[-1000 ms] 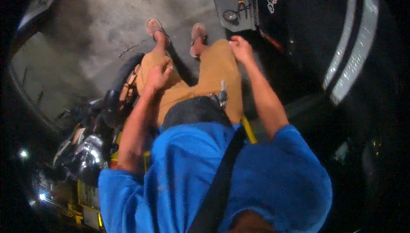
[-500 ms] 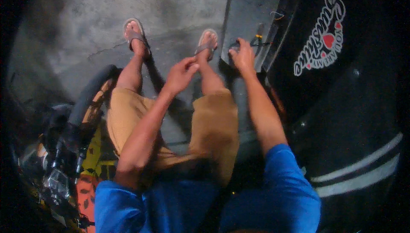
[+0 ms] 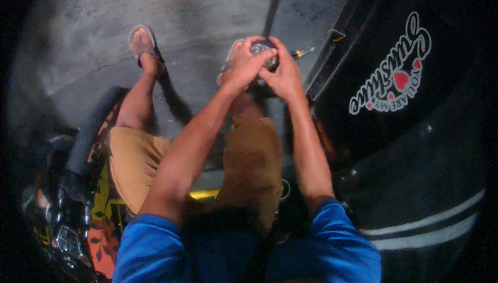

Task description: The person installs a small LED light onto the rear of a motorcycle. They use a screwdriver to secure the light fixture and a flashlight to illuminate the work area while connecting wires. The person briefly enters a shop to retrieve a tool before returning to complete the installation.

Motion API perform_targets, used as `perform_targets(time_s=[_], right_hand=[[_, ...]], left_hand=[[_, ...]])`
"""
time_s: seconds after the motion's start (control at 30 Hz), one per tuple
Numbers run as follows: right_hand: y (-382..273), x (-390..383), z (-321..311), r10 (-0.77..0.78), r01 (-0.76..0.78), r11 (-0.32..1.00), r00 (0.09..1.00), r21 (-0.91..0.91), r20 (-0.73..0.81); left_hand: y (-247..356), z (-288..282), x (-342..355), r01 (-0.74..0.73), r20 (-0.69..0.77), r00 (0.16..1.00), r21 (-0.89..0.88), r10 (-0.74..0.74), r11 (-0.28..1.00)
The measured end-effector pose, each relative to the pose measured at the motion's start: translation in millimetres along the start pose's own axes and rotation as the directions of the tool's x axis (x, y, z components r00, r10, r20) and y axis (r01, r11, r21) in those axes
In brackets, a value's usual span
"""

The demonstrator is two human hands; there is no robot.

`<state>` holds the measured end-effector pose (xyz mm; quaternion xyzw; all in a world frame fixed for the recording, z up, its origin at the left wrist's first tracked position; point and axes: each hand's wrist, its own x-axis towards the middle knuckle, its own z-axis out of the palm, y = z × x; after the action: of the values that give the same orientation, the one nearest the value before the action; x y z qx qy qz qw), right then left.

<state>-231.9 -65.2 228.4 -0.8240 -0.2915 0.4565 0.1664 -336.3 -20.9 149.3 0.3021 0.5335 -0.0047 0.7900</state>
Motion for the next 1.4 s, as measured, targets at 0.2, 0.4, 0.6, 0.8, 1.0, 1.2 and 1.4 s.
perform_targets(time_s=[0.2,0.4,0.6,0.8,1.0,1.2,1.4], right_hand=[[61,2,-13,-0.135,0.135,0.952,0.991,-0.274,0.021],[91,-6,-17,-0.111,0.026,0.888,0.981,-0.459,-0.159],[18,42,-13,0.026,0.011,0.992,0.956,0.124,-0.292],[-16,89,6,0.157,-0.036,0.657,0.983,0.753,-0.09],[-27,135,0,-0.309,0.309,0.95,0.917,-0.042,-0.252],[-64,195,-29,-0.742,0.644,0.655,0.647,-0.396,-0.176],[-51,213,-26,-0.851,0.7,0.412,0.524,-0.584,0.028]], left_hand=[[18,-22,6,0.107,0.002,0.993,-0.403,-0.116,0.909],[50,-69,13,0.091,0.07,0.996,-0.693,-0.058,0.716],[58,-77,69,0.126,0.218,0.976,-0.574,0.002,0.809],[62,-71,86,0.135,0.251,0.968,-0.558,0.012,0.819],[57,-70,105,0.272,0.289,0.95,-0.587,-0.117,0.762],[38,-37,140,0.248,0.098,0.965,-0.652,-0.244,0.717],[15,-13,170,0.208,0.04,0.967,-0.691,-0.251,0.692]])
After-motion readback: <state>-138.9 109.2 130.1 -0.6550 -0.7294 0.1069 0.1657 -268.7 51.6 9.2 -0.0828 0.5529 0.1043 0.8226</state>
